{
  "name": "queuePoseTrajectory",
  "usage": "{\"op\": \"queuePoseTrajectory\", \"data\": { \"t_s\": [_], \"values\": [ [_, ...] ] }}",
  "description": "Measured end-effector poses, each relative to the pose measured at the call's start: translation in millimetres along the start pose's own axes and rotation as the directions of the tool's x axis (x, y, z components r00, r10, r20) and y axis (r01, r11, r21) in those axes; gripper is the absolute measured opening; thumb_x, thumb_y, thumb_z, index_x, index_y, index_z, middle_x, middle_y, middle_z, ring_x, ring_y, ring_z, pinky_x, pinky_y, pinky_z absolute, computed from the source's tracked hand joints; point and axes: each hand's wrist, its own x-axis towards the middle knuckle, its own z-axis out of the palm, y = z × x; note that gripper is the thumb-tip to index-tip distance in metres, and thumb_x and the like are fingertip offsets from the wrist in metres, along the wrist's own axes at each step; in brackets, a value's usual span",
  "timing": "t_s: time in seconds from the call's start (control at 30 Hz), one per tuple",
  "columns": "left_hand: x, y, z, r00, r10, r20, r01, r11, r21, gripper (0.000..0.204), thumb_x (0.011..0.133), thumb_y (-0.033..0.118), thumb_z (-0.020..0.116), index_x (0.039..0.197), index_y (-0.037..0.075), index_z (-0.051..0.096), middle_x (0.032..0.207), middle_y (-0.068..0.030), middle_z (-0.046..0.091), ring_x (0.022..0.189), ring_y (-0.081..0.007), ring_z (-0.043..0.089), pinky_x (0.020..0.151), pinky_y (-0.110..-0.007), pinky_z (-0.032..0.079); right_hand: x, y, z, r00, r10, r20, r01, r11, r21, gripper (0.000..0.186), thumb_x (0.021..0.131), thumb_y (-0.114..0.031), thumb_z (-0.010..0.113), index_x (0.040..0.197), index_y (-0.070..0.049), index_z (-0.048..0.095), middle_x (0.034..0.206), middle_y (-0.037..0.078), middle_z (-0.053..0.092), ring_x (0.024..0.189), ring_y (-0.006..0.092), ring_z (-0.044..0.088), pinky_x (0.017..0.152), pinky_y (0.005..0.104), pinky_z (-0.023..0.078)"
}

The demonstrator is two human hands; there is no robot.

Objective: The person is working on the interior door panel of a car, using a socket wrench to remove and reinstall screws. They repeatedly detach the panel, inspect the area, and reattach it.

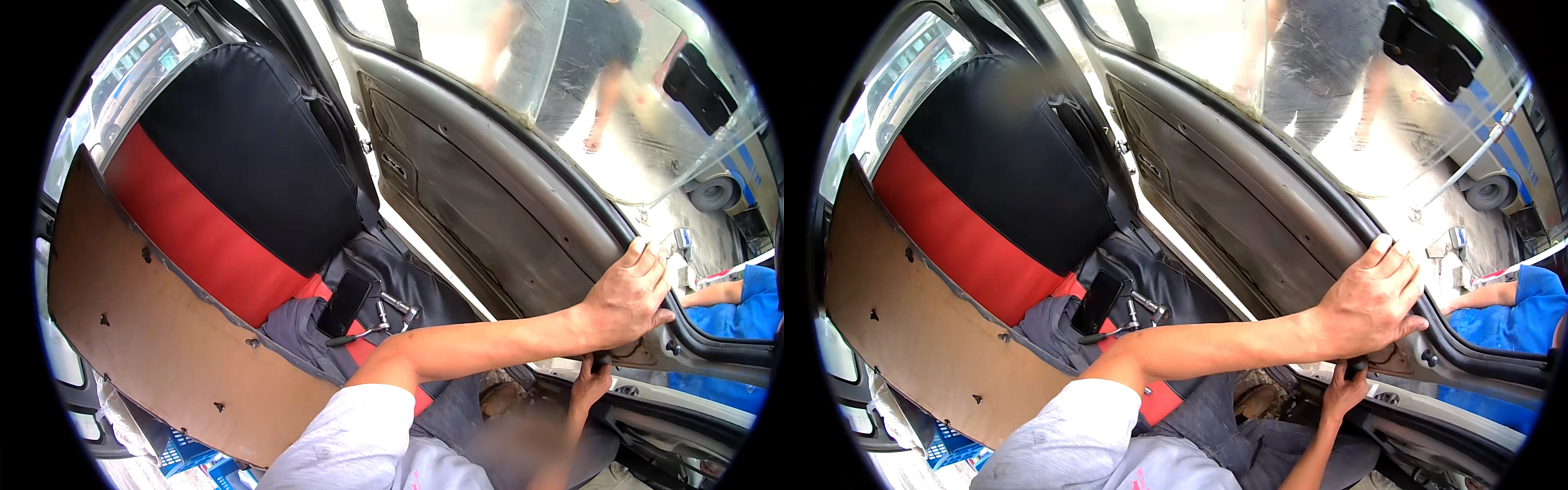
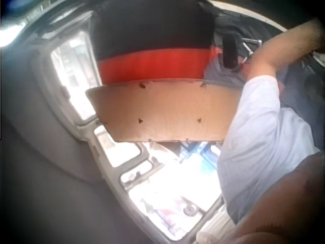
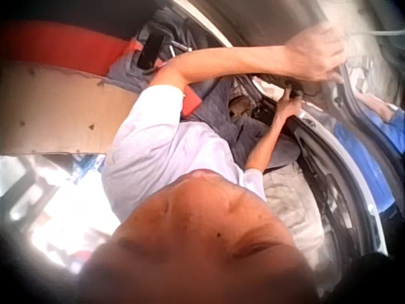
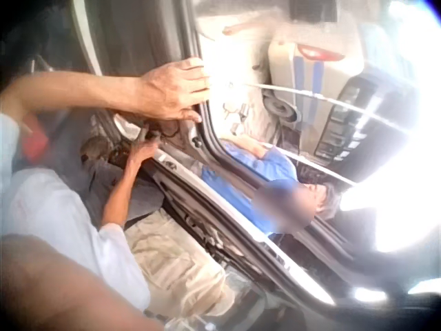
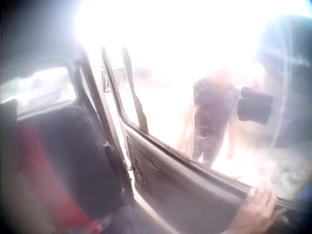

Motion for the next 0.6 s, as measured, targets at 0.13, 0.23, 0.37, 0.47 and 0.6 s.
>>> {"op": "queuePoseTrajectory", "data": {
  "t_s": [0.13,0.23,0.37,0.47,0.6],
  "values": [
    [-14,80,6,0.992,-0.064,0.113,0.052,0.993,0.109,0.071,0.082,0.05,0.061,0.118,-0.012,0.059,0.12,-0.0245,0.06,0.124,-0.0396,0.048,0.112,-0.049,0.027,-21,81,3,0.948,-0.262,-0.183,0.229,0.957,-0.181,0.033,0.093,-0.027,0.059,0.103,0.004,0.063,0.094,0.023,0.067,0.079,0.0255,0.065,0.069,0.043,0.047],
    [-14,89,13,0.992,-0.067,0.107,0.059,0.995,0.075,0.068,0.084,0.048,0.058,0.117,-0.012,0.058,0.119,-0.024,0.06,0.122,-0.0377,0.05,0.112,-0.047,0.027,-21,68,-15,0.982,-0.132,-0.133,0.119,0.988,-0.099,0.035,0.094,-0.028,0.058,0.104,0.004,0.063,0.099,0.025,0.066,0.084,0.0287,0.064,0.071,0.0447,0.046],
    [-15,73,24,0.999,-0.006,0.038,0.006,1.0,0.006,0.063,0.085,0.045,0.056,0.114,-0.011,0.059,0.116,-0.0229,0.06,0.119,-0.0356,0.052,0.112,-0.047,0.028,-32,54,-32,0.998,-0.067,-0.003,0.066,0.989,-0.13,0.036,0.094,-0.03,0.057,0.103,0.004,0.063,0.102,0.026,0.065,0.088,0.0352,0.064,0.072,0.0477,0.046],
    [-18,65,27,0.998,0.062,-0.011,-0.062,0.998,0.009,0.059,0.084,0.043,0.056,0.11,-0.01,0.061,0.111,-0.0206,0.062,0.116,-0.0343,0.054,0.111,-0.047,0.028,-35,63,-28,0.988,-0.126,0.089,0.149,0.924,-0.351,0.036,0.094,-0.03,0.058,0.098,0.005,0.064,0.096,0.027,0.066,0.085,0.0437,0.062,0.069,0.0511,0.045],
    [-13,53,33,0.974,0.186,-0.127,-0.185,0.983,0.016,0.058,0.082,0.043,0.056,0.105,-0.009,0.063,0.106,-0.0194,0.062,0.112,-0.0344,0.055,0.111,-0.049,0.029,-27,16,-33,0.993,-0.11,0.033,0.114,0.905,-0.41,0.028,0.088,-0.025,0.063,0.087,0.003,0.064,0.083,0.026,0.065,0.07,0.0466,0.06,0.057,0.0525,0.044]
  ]
}}
